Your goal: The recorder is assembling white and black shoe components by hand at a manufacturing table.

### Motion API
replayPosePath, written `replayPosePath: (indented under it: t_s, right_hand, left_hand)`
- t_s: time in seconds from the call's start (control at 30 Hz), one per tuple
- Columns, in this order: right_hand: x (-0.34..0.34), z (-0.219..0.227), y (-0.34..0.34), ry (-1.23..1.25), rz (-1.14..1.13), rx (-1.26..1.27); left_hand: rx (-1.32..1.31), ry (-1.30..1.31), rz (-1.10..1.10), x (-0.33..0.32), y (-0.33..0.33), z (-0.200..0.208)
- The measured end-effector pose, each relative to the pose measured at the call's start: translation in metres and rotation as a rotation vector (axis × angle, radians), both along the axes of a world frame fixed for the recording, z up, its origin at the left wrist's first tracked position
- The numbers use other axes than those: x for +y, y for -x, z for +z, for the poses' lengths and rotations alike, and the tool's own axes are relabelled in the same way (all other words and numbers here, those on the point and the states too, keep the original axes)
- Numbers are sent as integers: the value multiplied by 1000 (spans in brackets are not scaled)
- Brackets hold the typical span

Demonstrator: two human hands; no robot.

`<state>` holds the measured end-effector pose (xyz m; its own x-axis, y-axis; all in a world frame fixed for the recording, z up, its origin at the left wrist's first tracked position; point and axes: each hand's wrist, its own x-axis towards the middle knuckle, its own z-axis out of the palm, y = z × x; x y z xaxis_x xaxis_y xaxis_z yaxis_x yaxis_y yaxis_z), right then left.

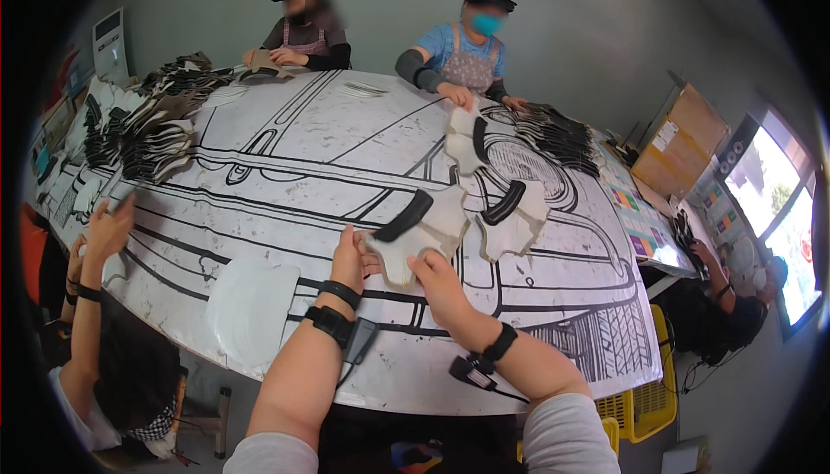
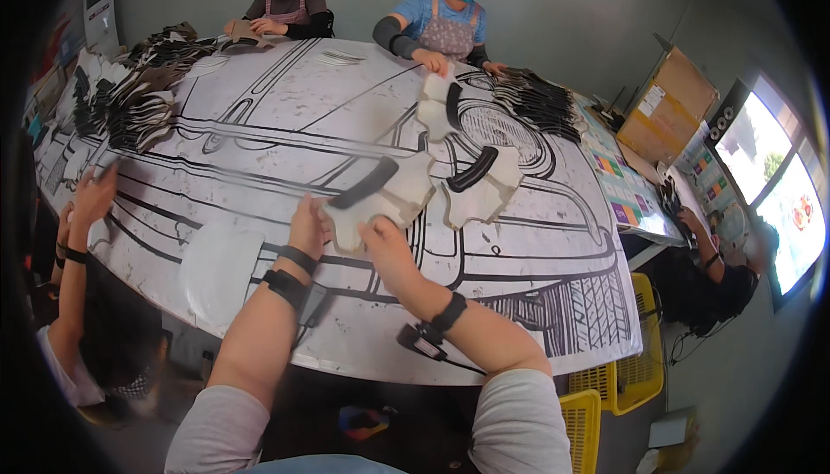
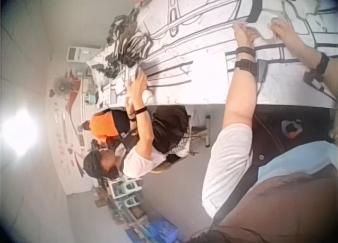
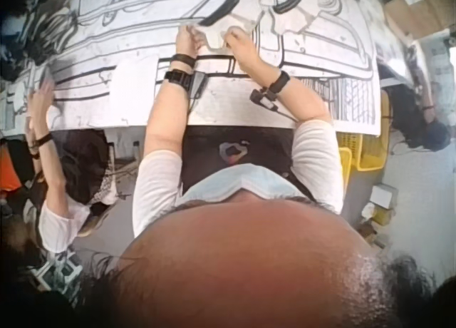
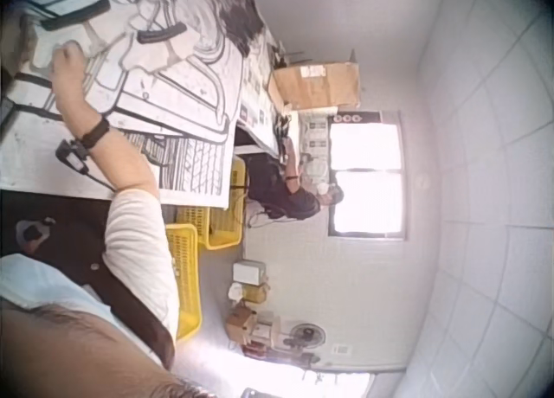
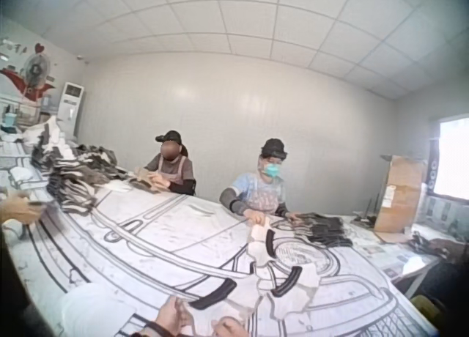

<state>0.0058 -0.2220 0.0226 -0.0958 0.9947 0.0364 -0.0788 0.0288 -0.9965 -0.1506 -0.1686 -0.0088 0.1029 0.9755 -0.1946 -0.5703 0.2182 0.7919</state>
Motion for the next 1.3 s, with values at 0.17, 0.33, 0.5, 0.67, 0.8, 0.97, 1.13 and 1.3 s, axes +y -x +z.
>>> replayPosePath:
  t_s: [0.17,0.33,0.5,0.67,0.8,0.97,1.13,1.3]
  right_hand:
    - [-78,-20,-30,117,121,-162]
    - [-154,16,-54,27,584,-545]
    - [-201,33,-75,-444,475,-695]
    - [-229,21,-113,-516,-27,-675]
    - [-226,6,-140,-546,-399,-892]
    - [-202,-22,-159,-419,-558,-980]
    - [-201,-44,-181,-395,-512,-967]
    - [-194,-39,-171,-404,-493,-1114]
  left_hand:
    - [335,-8,-433,-4,5,14]
    - [487,-307,-816,-19,-7,16]
    - [849,-517,-1013,-48,-25,43]
    - [942,-725,-1005,-56,-5,49]
    - [1242,-854,-1241,-56,-1,56]
    - [1414,-1201,-515,-82,-12,41]
    - [1559,-1191,71,-128,45,75]
    - [1914,-685,490,-172,117,33]
